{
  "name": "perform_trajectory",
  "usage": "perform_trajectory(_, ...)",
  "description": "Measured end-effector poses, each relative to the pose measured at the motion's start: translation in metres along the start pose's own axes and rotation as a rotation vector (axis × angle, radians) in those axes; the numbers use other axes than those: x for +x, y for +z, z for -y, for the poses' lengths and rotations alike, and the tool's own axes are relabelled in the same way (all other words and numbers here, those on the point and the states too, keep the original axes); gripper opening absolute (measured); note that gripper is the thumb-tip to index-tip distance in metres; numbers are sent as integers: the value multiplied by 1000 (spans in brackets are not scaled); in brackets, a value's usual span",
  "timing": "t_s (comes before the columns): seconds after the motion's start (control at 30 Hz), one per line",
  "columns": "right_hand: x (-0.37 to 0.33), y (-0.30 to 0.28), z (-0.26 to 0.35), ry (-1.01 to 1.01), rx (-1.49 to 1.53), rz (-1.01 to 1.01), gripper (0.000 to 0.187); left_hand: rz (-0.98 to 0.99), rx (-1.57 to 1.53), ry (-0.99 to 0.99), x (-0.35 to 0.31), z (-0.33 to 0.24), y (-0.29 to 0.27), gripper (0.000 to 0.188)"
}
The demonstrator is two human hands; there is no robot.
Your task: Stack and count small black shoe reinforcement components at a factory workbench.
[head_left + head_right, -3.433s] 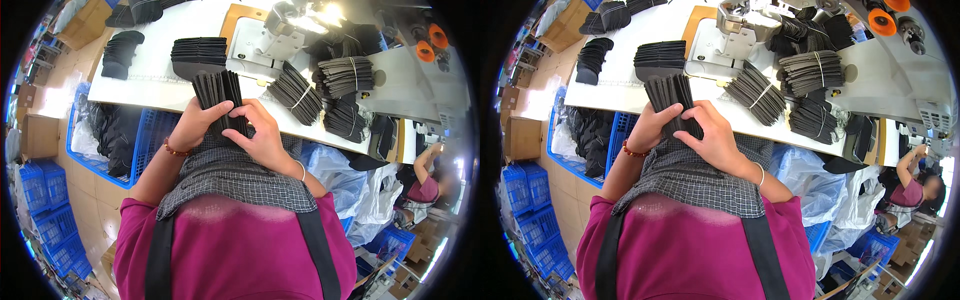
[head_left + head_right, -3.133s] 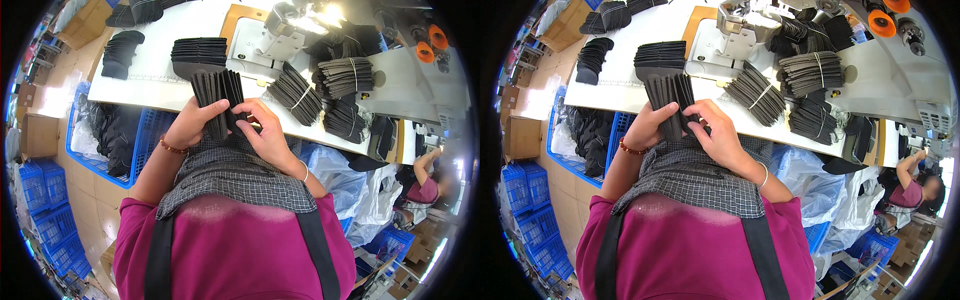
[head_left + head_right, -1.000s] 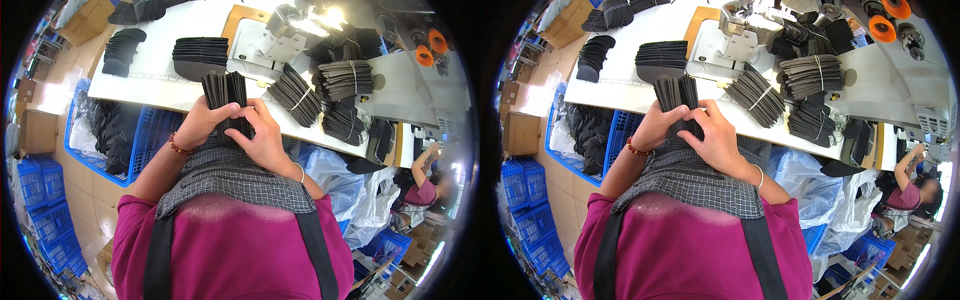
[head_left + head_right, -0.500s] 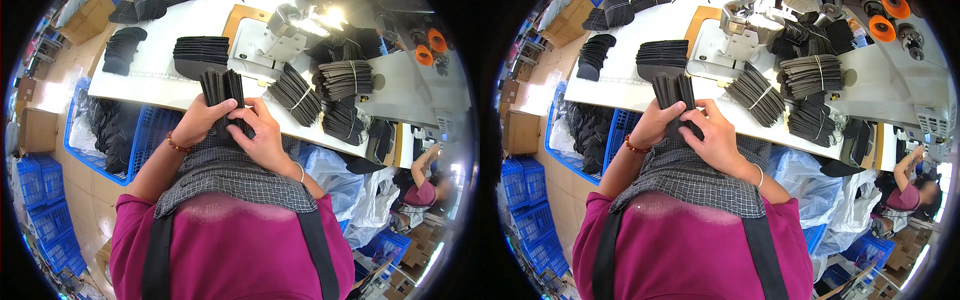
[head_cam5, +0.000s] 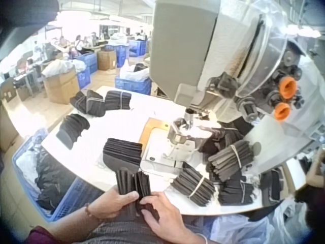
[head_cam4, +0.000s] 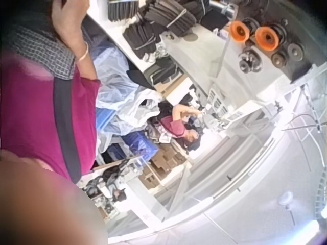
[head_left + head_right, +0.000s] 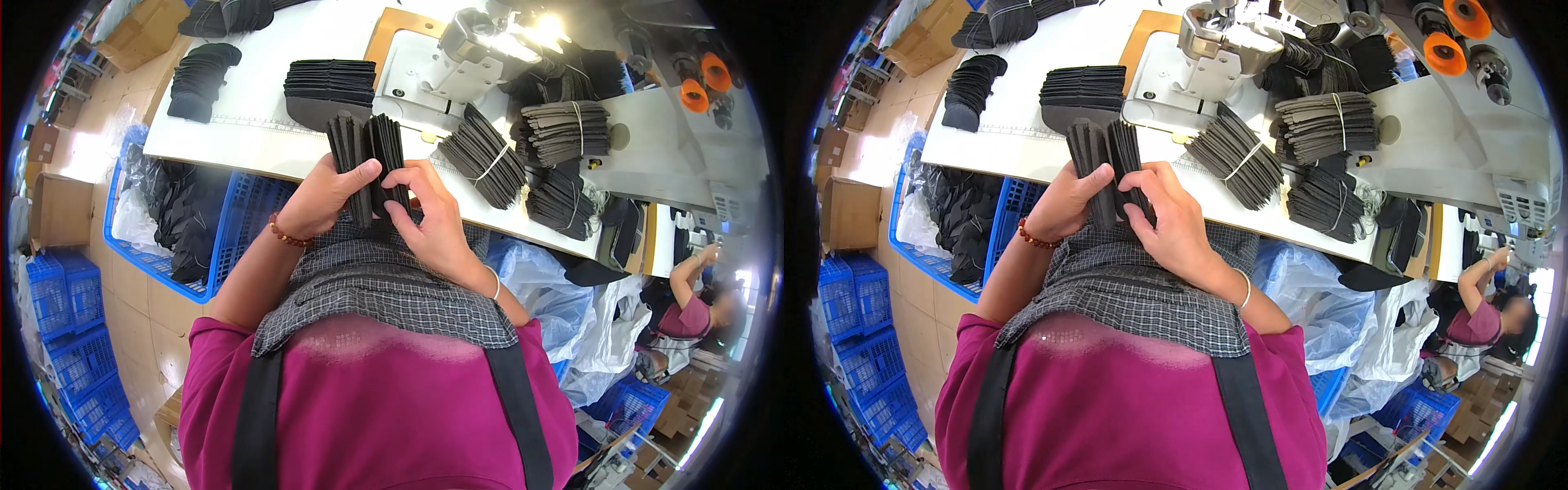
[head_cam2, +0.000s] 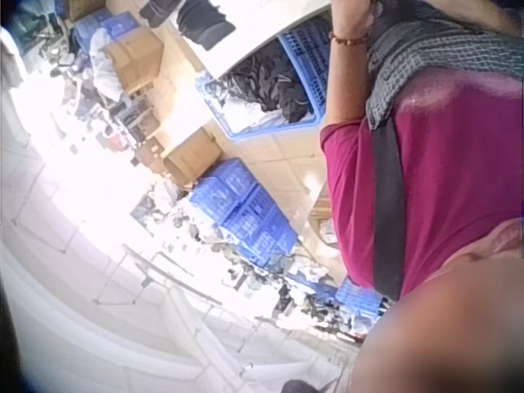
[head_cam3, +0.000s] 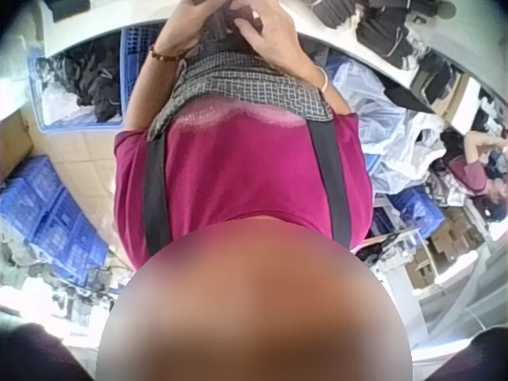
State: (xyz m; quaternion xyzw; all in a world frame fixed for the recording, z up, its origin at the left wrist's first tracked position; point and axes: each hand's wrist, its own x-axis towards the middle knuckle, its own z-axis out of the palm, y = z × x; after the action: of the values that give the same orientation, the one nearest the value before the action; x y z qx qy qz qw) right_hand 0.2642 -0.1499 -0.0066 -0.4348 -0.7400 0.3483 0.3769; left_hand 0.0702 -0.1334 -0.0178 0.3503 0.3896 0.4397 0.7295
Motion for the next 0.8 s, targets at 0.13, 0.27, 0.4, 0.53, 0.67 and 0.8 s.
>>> perform_trajectory(0.13,-1,3,1,-116,-101,-34,23,-15,10,42,3,6,3,34)
perform_trajectory(0.27,-2,1,5,-51,-183,3,23,-30,76,70,3,8,7,34)
perform_trajectory(0.4,-2,-2,10,-21,-145,17,22,-15,64,86,4,10,6,34)
perform_trajectory(0.53,-1,-5,4,23,-32,47,20,28,-45,-42,2,4,0,34)
perform_trajectory(0.67,-3,-1,0,-27,-76,31,18,22,-31,-51,3,5,2,33)
perform_trajectory(0.8,-3,1,8,-36,-136,10,20,-30,52,67,4,11,9,32)
